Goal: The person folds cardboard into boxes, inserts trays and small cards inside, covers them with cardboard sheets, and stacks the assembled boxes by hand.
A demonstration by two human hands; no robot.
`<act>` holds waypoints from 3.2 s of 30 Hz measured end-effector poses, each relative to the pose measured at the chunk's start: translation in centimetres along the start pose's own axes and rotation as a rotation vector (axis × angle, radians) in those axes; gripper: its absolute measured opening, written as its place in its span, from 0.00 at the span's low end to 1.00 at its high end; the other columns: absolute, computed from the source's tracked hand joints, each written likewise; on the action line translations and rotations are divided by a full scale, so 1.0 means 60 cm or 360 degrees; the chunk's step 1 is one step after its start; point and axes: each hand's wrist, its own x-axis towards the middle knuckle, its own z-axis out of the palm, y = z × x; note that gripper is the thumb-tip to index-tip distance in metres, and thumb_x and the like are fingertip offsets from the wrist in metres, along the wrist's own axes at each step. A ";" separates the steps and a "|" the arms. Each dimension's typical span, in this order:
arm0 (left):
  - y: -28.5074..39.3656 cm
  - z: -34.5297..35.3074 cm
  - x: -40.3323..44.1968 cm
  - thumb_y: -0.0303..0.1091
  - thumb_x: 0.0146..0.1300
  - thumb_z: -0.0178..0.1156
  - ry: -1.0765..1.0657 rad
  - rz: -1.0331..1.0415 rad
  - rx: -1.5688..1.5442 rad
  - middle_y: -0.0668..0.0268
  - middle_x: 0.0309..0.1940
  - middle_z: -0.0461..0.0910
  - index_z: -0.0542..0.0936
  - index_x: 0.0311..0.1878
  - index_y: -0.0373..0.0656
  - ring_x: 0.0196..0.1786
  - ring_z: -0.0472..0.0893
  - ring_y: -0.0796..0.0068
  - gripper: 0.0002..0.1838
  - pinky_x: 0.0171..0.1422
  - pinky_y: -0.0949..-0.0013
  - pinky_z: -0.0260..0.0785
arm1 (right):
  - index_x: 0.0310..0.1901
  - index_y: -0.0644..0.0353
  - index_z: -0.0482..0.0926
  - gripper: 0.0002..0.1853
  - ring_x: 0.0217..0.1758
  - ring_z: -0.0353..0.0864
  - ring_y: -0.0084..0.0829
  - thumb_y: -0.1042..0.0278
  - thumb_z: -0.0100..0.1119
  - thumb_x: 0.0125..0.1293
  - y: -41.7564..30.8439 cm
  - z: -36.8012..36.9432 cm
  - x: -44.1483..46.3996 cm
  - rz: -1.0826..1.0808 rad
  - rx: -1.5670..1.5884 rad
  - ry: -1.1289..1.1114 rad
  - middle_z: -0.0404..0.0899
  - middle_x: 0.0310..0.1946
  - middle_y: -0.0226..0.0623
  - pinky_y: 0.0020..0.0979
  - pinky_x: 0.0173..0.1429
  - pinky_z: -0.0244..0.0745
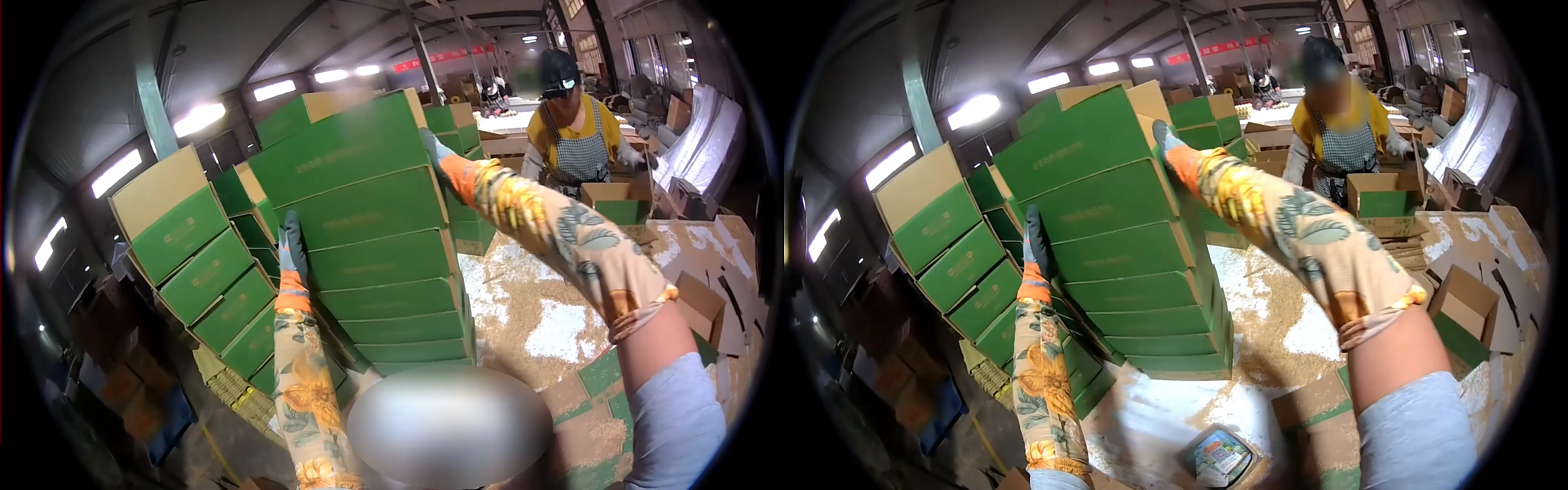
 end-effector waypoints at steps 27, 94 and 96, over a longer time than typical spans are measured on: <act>0.443 0.673 -1.076 0.56 0.51 0.61 -0.2549 -0.0468 0.1589 0.43 0.71 0.46 0.48 0.74 0.53 0.73 0.45 0.40 0.50 0.72 0.36 0.36 | 0.67 0.54 0.62 0.41 0.69 0.55 0.55 0.35 0.53 0.57 0.523 -0.502 -0.943 -0.0240 -0.2414 0.0473 0.58 0.65 0.59 0.56 0.71 0.43; 0.310 0.550 -0.970 0.39 0.59 0.57 -0.1181 0.0108 0.1144 0.63 0.29 0.81 0.80 0.41 0.42 0.28 0.78 0.67 0.12 0.33 0.70 0.71 | 0.72 0.61 0.47 0.53 0.64 0.69 0.36 0.60 0.73 0.49 0.340 -0.523 -1.114 -0.0070 -0.1064 0.0338 0.65 0.64 0.48 0.34 0.63 0.67; 0.173 0.418 -1.087 0.33 0.57 0.60 -0.1488 -0.0852 0.1055 0.53 0.39 0.82 0.76 0.52 0.34 0.51 0.78 0.60 0.20 0.60 0.57 0.65 | 0.72 0.59 0.47 0.53 0.63 0.71 0.39 0.59 0.72 0.49 0.400 -0.532 -1.139 -0.0215 -0.1286 0.0601 0.66 0.64 0.47 0.36 0.64 0.67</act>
